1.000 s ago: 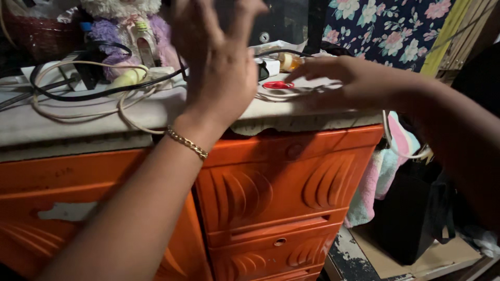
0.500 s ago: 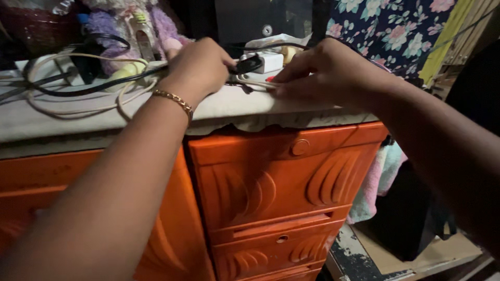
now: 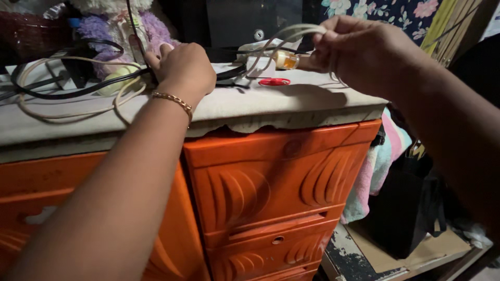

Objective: The person folds a dark umbrella and places it into a black backpack resting on a chair. They then pick up a white charging cable and adapter, coil the cable, and place both into the backpack. Finally, they pick up a black face mask and place it into the backpack.

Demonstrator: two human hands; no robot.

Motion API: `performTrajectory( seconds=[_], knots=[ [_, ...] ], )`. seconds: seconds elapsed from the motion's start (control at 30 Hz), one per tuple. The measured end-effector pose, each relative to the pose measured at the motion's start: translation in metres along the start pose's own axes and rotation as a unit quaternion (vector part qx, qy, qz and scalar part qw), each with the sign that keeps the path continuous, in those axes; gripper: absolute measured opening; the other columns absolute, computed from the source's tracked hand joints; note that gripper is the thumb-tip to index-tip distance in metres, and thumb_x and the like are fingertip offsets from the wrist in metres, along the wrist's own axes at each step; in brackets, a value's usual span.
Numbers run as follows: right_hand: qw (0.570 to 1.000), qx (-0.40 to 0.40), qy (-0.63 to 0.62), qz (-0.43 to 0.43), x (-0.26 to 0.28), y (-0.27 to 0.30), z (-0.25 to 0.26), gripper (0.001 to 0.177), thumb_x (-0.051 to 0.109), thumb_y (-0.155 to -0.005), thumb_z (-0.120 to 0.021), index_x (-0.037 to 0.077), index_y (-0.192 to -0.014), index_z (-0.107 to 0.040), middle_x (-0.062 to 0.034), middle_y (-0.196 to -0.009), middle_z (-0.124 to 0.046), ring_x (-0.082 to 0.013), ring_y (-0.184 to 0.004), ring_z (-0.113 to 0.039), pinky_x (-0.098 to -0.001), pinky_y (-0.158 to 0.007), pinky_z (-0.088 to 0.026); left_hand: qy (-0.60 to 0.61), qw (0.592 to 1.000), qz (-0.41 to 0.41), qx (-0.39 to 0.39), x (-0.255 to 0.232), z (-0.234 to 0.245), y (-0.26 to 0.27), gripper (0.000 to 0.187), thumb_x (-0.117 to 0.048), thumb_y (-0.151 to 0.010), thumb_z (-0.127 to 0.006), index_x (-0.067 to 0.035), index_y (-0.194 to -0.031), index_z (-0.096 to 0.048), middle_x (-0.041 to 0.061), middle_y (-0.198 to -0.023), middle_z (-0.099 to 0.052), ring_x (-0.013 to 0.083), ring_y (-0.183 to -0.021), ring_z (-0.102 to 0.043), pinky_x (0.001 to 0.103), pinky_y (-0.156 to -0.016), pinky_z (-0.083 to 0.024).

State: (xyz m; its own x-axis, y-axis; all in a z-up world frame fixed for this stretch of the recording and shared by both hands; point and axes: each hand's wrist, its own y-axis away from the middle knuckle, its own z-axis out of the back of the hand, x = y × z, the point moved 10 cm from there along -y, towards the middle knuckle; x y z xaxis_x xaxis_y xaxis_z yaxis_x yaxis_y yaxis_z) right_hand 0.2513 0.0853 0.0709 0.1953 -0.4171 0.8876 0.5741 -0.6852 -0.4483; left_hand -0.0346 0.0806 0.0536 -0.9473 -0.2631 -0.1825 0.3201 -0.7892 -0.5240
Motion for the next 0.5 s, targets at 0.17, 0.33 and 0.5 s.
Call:
performTrajectory(
  seconds=[0.17, 0.33, 0.5],
  knots=[
    [0.985, 0.117, -0.118, 0.035, 0.007, 0.003, 0.003, 0.013, -0.002, -0.105, -0.048, 0.001, -0.102, -0.06, -0.0117, -0.101, -0.065, -0.0235, -0.103, -0.062, -0.0384, -0.107, -0.046, 0.193, 0.952, -0.195, -0.134, -0.044, 0.046, 0.034, 0.03, -0.007, -0.083, -0.067, -0.023, -0.103, -0.081, 0.007, -0.128, -0.064, 0.0369, -0.13, -0.043, 0.055, -0.116, -0.026],
    [0.992, 0.106, 0.012, -0.066, -0.023, 0.008, 0.013, 0.013, -0.002, -0.097, -0.051, -0.003, -0.096, -0.064, -0.0135, -0.091, -0.067, -0.0227, -0.087, -0.063, -0.0355, -0.089, -0.048, 0.213, 0.941, -0.264, 0.004, -0.099, 0.035, 0.069, 0.04, -0.022, -0.074, -0.076, -0.028, -0.113, -0.077, 0.005, -0.133, -0.058, 0.0362, -0.139, -0.028, 0.064, -0.114, -0.011],
    [0.977, 0.15, 0.101, -0.113, -0.032, 0.019, -0.002, 0.018, -0.002, -0.093, -0.054, -0.008, -0.102, -0.069, -0.0151, -0.091, -0.069, -0.0217, -0.082, -0.062, -0.035, -0.085, -0.05, 0.13, 0.939, -0.314, -0.059, -0.116, 0.035, 0.07, 0.02, -0.034, -0.096, -0.072, -0.025, -0.112, -0.08, 0.009, -0.119, -0.068, 0.0288, -0.121, -0.055, 0.05, -0.106, -0.038]
  ],
)
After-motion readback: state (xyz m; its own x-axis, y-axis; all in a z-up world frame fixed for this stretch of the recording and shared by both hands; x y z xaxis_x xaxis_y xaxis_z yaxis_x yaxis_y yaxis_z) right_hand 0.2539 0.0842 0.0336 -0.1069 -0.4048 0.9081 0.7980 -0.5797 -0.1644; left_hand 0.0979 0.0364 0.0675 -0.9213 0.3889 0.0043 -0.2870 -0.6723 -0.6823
